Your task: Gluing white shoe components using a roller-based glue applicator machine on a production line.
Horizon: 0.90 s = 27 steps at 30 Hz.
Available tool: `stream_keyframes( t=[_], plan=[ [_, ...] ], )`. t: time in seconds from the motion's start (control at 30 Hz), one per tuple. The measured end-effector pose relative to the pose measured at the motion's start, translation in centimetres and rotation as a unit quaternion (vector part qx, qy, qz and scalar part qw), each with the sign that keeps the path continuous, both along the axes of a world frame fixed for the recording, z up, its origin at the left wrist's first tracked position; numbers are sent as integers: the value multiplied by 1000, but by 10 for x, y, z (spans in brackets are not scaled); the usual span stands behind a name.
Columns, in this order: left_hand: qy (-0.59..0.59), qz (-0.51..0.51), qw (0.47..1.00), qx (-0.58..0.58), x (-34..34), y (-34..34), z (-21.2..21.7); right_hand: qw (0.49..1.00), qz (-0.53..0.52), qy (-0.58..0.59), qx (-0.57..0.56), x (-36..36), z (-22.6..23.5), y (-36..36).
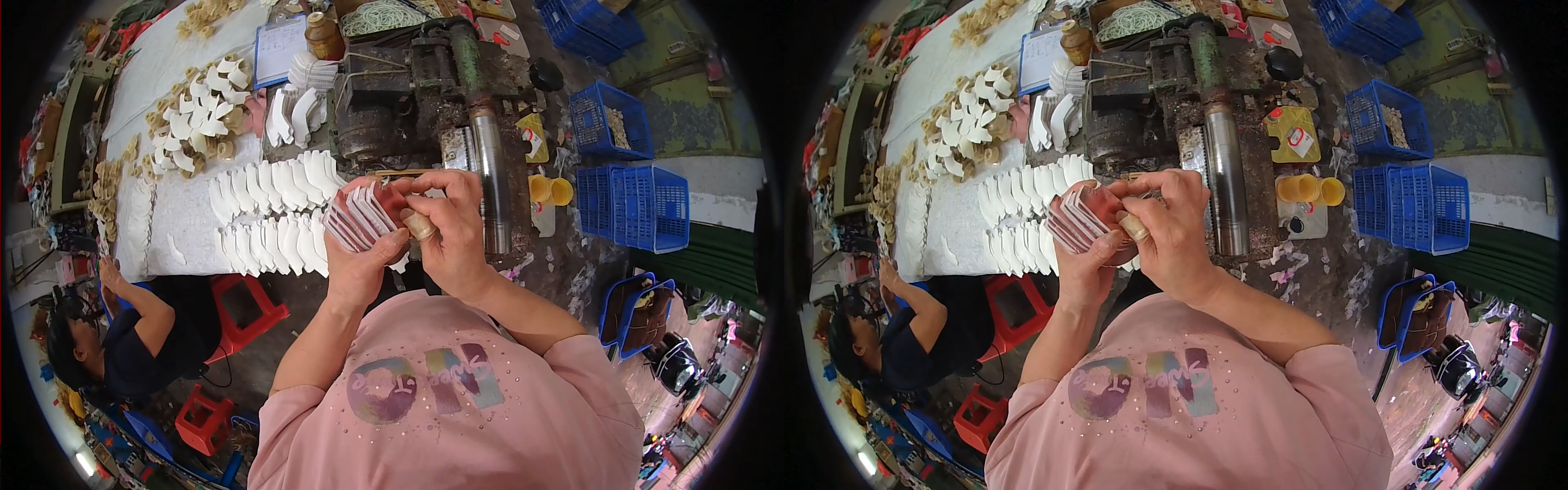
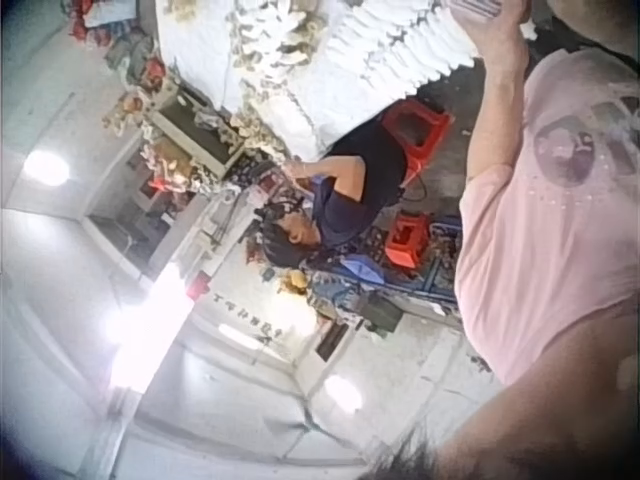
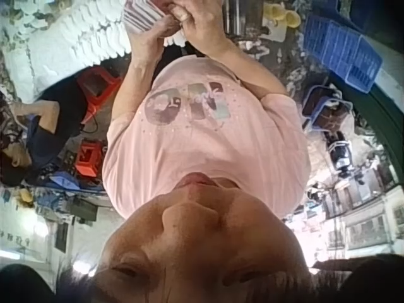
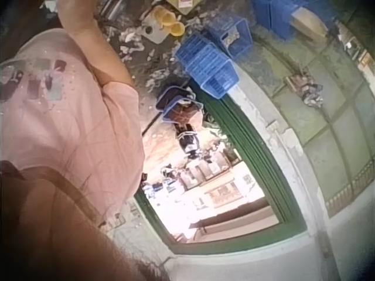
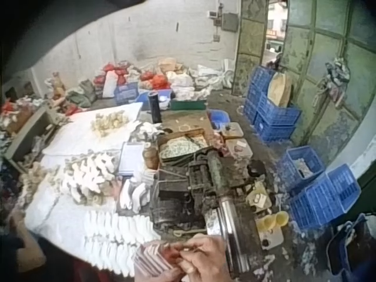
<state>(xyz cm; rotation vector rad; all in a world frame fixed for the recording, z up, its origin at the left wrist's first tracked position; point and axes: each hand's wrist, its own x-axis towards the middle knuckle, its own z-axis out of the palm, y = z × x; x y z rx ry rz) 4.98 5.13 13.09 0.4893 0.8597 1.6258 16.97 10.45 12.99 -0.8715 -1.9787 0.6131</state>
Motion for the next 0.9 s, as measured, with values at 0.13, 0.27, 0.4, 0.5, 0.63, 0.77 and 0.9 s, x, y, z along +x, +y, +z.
stream_keyframes(
  t=[0.13, 0.27, 0.4, 0.5, 0.63, 0.77, 0.9],
  plan=[
    [23, 31, 999, -6, 12, 3, 6, 1000, -9, 0, 29, 6, -1, 3],
    [65, 27, 997, -34, 17, 8, 13, 994, 31, 54, -93, 17, 3, 8],
    [95, 44, 986, -129, 3, 22, -2, 983, 24, 111, -145, 58, 21, 27],
    [234, 27, 958, -165, -15, 19, -19, 988, -18, -94, -120, 106, 40, 67],
    [425, -160, 888, -75, -2, 23, -14, 929, -33, -335, -154, 146, 19, 95],
    [557, -326, 764, 8, 18, 41, -1, 929, 30, -320, -186, 128, -2, 86],
    [571, -270, 776, -7, 15, 38, -9, 962, -66, -211, -158, 118, -9, 85]
  ],
)
